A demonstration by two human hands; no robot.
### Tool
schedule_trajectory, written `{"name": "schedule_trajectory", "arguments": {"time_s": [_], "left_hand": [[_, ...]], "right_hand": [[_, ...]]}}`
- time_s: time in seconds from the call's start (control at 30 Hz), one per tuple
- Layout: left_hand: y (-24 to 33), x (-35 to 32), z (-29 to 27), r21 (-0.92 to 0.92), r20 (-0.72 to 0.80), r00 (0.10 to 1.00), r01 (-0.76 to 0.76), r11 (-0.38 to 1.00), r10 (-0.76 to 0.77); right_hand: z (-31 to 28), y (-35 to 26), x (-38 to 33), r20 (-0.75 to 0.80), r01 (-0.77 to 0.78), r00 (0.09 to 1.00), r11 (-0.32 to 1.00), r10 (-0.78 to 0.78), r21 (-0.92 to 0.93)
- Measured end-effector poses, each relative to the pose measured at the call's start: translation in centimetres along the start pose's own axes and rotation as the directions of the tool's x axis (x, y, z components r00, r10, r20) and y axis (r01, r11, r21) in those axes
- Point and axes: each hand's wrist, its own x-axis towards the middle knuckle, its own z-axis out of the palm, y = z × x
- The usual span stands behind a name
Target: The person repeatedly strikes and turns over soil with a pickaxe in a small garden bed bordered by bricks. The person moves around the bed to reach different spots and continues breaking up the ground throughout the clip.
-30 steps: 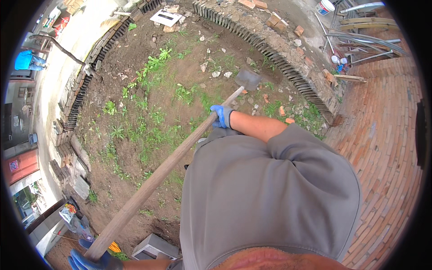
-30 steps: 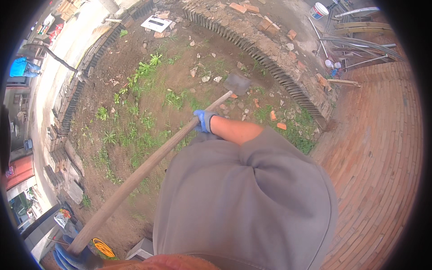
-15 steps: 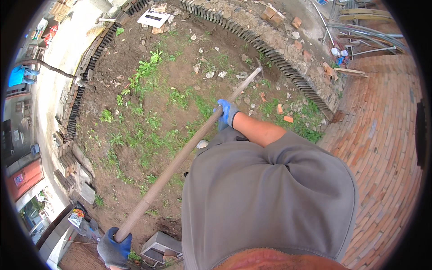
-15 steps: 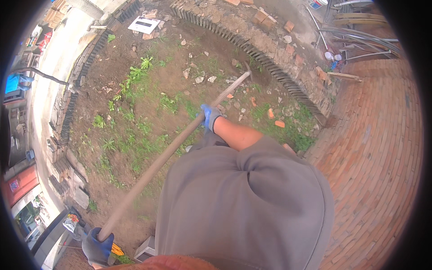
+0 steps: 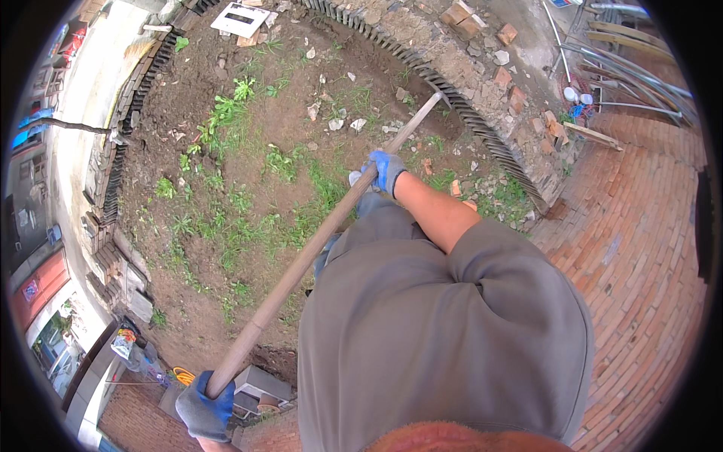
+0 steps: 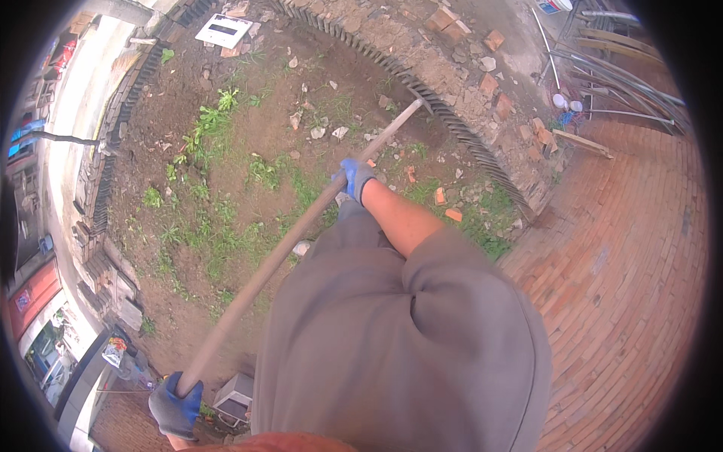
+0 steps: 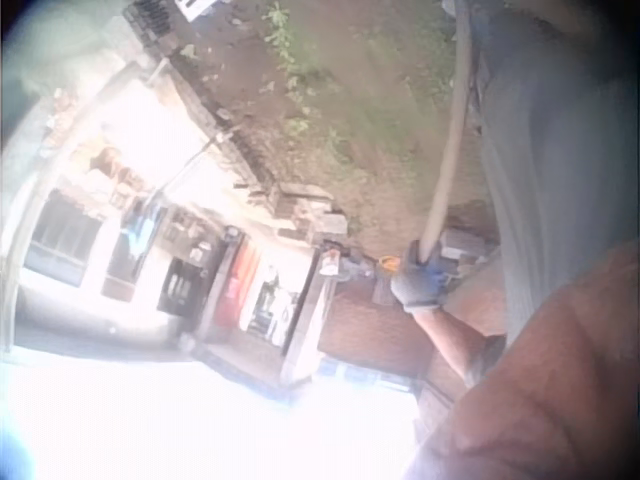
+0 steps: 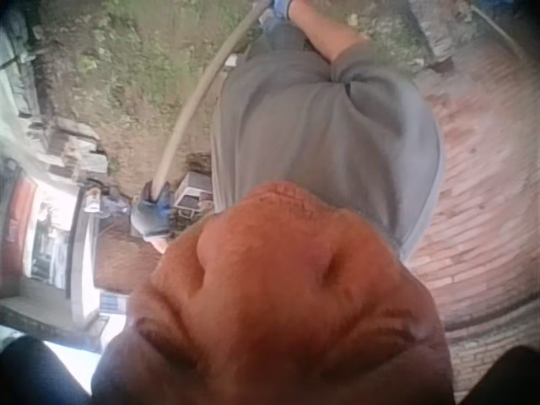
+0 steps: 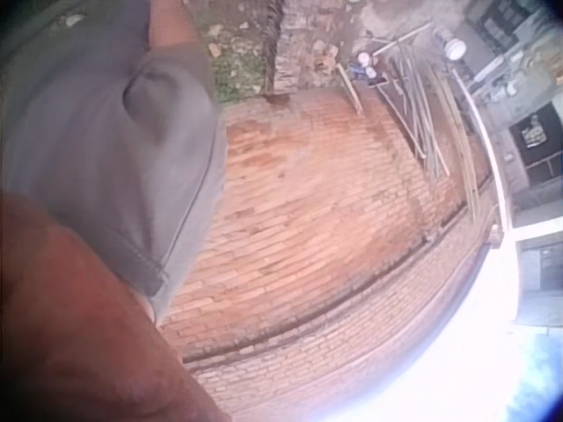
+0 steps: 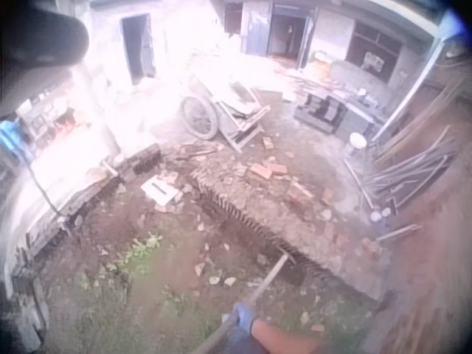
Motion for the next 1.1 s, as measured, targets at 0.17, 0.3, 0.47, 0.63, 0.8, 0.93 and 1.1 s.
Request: {"name": "schedule_trajectory", "arguments": {"time_s": [0.17, 0.3, 0.47, 0.63, 0.8, 0.93, 1.1], "left_hand": [[3.7, 1.4, -0.3, 0.07, 0.066, 0.979, 0.19, 0.979, -0.195], [1.9, 0.4, 0.6, 0.089, 0.143, 0.976, 0.155, 0.984, -0.167], [-1.1, -2.2, 2.5, -0.038, 0.157, 0.97, 0.192, 0.981, -0.184], [-4.6, -3.9, 4.0, -0.044, 0.126, 0.983, 0.141, 0.989, -0.134], [-10.7, -6.0, 4.7, -0.134, 0.06, 0.985, 0.169, 0.977, -0.162], [-15.3, -5.3, 3.9, -0.079, -0.065, 0.994, 0.079, 0.994, -0.084], [-17.6, -2.9, -3.8, 0.429, -0.312, 0.907, -0.132, 0.893, 0.283]], "right_hand": [[-0.1, -0.7, 1.9, -0.097, -0.089, 0.992, 0.99, 0.078, -0.113], [0.0, -0.7, 0.2, -0.111, -0.203, 0.975, 0.974, 0.191, -0.102], [-0.4, 1.4, -0.7, -0.113, -0.111, 0.989, 0.988, 0.1, -0.104], [-1.1, 7.5, 0.8, -0.097, -0.068, 0.994, 0.983, 0.052, -0.171], [1.4, 15.1, -1.7, -0.097, 0.056, 0.992, 0.962, -0.085, -0.266], [3.5, 15.0, -7.1, 0.001, -0.212, 0.976, 0.942, 0.22, -0.26], [5.1, 11.3, -12.6, 0.214, -0.197, 0.955, 0.978, 0.207, -0.07]]}}
